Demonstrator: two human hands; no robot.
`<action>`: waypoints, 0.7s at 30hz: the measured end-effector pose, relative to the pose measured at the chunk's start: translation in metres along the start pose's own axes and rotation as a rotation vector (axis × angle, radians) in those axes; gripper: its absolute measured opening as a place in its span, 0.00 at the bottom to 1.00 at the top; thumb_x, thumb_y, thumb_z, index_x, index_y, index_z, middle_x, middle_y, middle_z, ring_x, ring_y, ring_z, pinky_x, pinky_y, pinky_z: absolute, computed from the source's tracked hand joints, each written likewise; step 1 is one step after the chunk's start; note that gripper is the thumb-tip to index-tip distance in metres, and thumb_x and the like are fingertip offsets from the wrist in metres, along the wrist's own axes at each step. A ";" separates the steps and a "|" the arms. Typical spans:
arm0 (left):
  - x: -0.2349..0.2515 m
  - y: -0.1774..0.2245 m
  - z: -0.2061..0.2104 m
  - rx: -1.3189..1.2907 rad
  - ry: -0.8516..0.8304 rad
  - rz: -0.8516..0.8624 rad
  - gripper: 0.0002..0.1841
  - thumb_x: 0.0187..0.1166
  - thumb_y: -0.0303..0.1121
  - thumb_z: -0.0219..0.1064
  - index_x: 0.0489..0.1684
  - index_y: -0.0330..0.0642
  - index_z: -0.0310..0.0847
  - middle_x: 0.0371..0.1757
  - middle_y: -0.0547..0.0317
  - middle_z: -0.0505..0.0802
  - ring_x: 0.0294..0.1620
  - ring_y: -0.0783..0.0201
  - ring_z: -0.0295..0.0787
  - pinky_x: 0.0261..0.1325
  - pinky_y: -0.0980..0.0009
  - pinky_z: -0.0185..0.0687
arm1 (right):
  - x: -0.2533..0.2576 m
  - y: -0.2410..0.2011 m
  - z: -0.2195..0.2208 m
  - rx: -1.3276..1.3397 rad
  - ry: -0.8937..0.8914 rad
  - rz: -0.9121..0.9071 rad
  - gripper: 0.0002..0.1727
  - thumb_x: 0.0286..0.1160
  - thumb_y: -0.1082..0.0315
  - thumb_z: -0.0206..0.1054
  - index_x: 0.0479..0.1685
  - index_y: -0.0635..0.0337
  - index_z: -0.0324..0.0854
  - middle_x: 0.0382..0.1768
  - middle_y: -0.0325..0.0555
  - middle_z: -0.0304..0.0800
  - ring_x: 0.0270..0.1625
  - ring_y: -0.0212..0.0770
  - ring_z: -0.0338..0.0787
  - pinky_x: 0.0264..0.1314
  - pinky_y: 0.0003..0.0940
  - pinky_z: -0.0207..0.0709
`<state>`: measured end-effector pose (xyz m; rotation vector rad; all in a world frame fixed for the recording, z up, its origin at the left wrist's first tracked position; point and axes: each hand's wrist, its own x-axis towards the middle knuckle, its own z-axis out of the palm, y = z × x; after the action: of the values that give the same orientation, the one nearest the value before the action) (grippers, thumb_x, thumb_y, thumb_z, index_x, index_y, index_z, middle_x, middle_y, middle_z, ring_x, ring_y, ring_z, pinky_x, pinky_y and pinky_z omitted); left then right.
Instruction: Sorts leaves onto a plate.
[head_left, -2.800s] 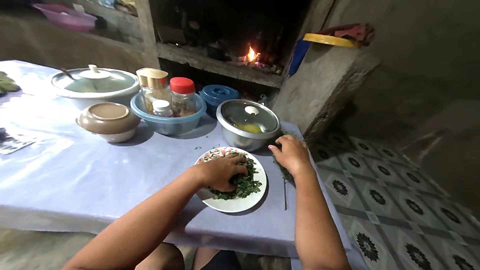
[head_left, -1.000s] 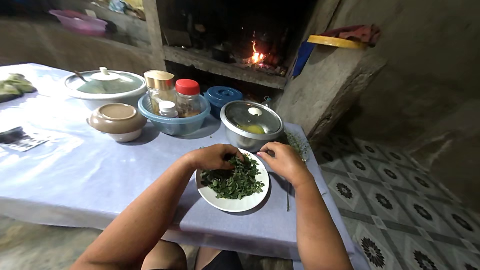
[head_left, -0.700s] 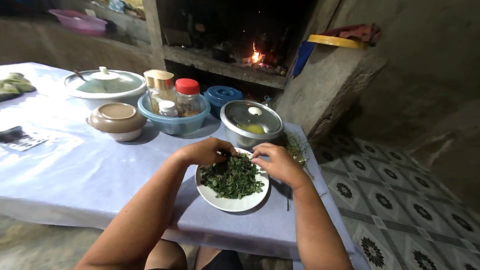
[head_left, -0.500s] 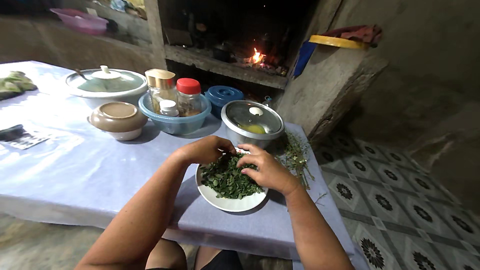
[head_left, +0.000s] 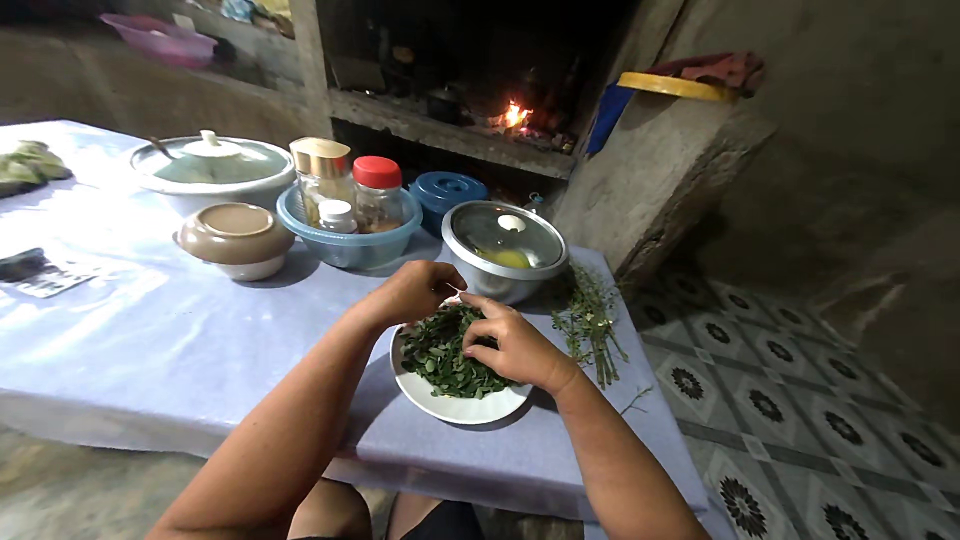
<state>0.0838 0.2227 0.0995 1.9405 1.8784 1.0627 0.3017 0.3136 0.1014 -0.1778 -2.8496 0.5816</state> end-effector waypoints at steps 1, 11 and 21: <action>0.000 0.000 0.000 -0.009 0.017 0.006 0.09 0.83 0.27 0.66 0.53 0.46 0.90 0.47 0.60 0.95 0.44 0.66 0.93 0.56 0.59 0.90 | 0.000 -0.002 -0.002 0.076 0.042 0.025 0.09 0.79 0.63 0.70 0.39 0.59 0.92 0.83 0.48 0.74 0.83 0.41 0.74 0.84 0.44 0.70; -0.008 0.013 0.003 -0.317 -0.185 0.014 0.06 0.79 0.26 0.70 0.48 0.40 0.89 0.41 0.56 0.94 0.38 0.65 0.89 0.44 0.65 0.87 | -0.002 -0.005 -0.009 0.768 0.375 0.186 0.04 0.77 0.74 0.69 0.39 0.65 0.89 0.69 0.49 0.85 0.68 0.39 0.85 0.68 0.38 0.82; -0.011 0.026 0.009 -0.499 -0.210 -0.017 0.03 0.81 0.28 0.68 0.40 0.37 0.84 0.34 0.59 0.89 0.34 0.70 0.84 0.39 0.73 0.80 | 0.002 -0.004 0.000 0.724 0.544 0.214 0.04 0.77 0.73 0.70 0.39 0.64 0.88 0.67 0.47 0.86 0.56 0.34 0.88 0.58 0.32 0.84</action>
<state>0.1102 0.2113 0.1060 1.6652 1.3557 1.1375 0.2992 0.3106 0.1036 -0.4303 -1.9693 1.3224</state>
